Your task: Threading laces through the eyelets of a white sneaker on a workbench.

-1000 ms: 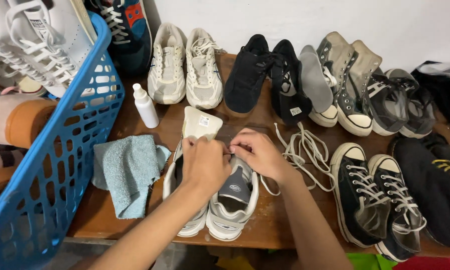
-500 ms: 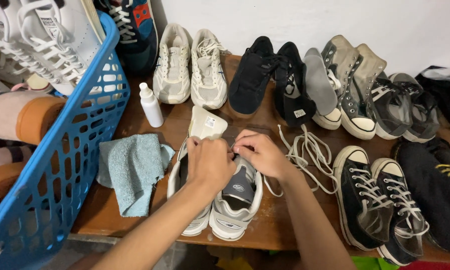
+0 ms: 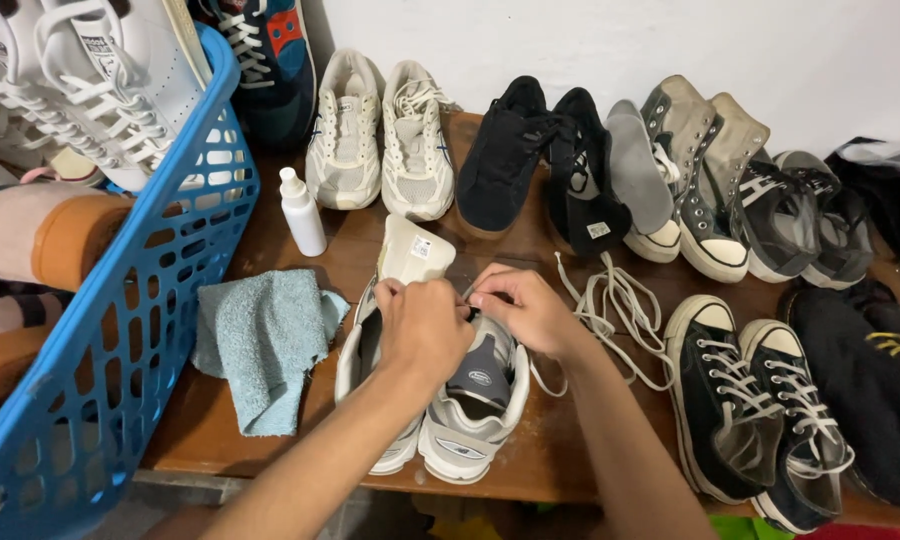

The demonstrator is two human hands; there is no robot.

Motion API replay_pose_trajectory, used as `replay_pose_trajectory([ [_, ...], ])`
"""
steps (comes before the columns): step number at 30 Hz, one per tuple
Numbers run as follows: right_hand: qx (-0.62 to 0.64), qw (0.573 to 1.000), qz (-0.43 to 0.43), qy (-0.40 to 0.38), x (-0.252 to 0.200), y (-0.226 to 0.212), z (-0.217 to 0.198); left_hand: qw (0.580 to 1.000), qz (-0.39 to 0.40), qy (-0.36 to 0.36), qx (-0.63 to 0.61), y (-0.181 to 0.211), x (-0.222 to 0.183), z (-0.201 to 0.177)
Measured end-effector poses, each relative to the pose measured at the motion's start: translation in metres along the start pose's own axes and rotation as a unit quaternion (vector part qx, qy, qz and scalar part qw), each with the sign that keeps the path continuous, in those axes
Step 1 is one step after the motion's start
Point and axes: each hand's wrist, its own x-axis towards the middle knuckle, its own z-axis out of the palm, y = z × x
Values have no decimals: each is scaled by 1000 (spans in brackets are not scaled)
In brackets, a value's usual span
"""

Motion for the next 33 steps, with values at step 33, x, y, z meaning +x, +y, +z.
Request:
replay_pose_trajectory([
  [33,-315,928,101,170,-21,-61,52,999,9,-45,23,17,-7,-25],
])
